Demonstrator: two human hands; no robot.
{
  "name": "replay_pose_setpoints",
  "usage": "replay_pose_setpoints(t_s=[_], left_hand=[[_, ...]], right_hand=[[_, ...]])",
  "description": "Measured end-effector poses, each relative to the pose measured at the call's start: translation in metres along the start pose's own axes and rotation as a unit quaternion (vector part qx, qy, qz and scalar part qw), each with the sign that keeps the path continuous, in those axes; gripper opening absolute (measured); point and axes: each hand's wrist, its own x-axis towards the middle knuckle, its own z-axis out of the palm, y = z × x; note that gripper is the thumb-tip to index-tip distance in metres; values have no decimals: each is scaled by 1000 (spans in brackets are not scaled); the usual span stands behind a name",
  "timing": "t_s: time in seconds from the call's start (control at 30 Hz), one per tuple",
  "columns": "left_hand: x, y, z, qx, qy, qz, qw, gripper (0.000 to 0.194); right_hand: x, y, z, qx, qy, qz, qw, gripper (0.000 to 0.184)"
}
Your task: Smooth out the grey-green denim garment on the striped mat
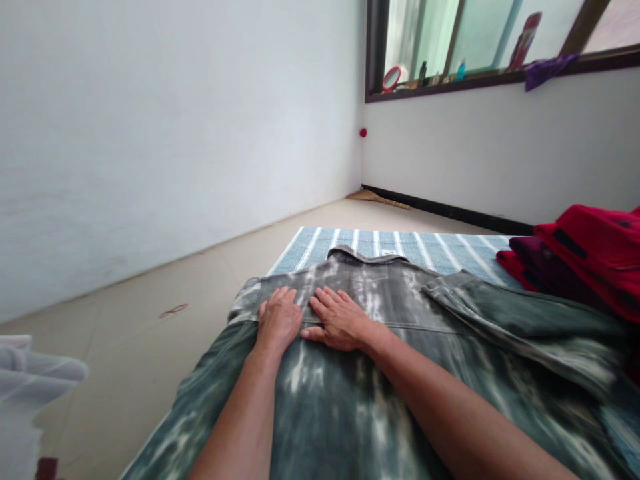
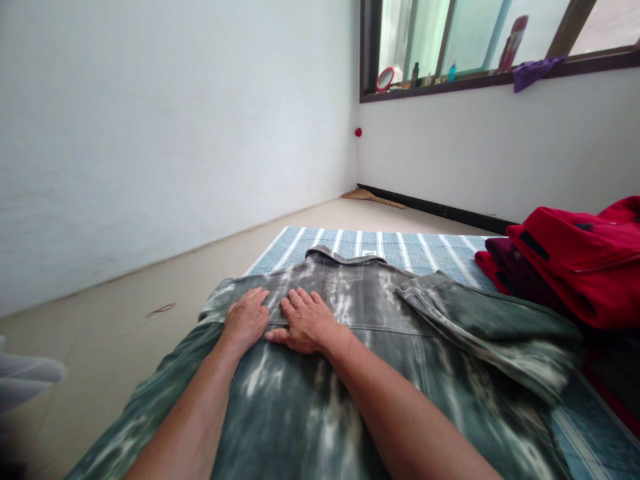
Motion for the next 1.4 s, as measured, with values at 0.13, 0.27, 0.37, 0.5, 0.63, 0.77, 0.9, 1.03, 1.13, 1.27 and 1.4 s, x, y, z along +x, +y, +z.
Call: replay_pose_setpoints(t_s=[0.13, 0.27, 0.37, 0.5, 0.63, 0.77, 0.9, 1.03, 1.13, 1.27, 1.4], left_hand=[[0, 0, -1, 3, 3, 5, 1000, 36], [0, 1, -2, 10, 2, 1, 1000, 39], [0, 1, -4, 8, -7, -11, 1000, 43], [0, 0, -3, 6, -10, -11, 1000, 46], [1, 1, -1, 2, 6, -2, 1000, 40], [1, 5, -1, -6, 21, 31, 999, 36], [-1, 8, -3, 4, -18, 32, 999, 39], [-3, 8, -3, 16, -56, 24, 998, 43], [-3, 6, -1, 5, -67, 27, 997, 44], [-2, 6, 0, -8, -70, 19, 997, 44], [-2, 9, -3, 1, -82, 11, 997, 44]], right_hand=[[0, 0, 0, 0, -1, -2, 1000, 83], [0, 0, 0, 1, -3, 0, 1000, 83], [0, 0, 0, 1, -2, 1, 1000, 83], [-1, -1, -1, -1, 1, -1, 1000, 83], [-1, 0, -2, -1, 2, -5, 1000, 83], [0, 0, -1, -2, 1, -6, 1000, 82], [0, 1, -1, 2, -1, -5, 1000, 83], [-1, 0, -1, -1, 0, -7, 1000, 83], [-1, 0, -1, -4, 4, -7, 1000, 81], [-1, 0, 0, -4, -2, -1, 1000, 79], [-1, 0, 0, -2, -6, 2, 1000, 81]])
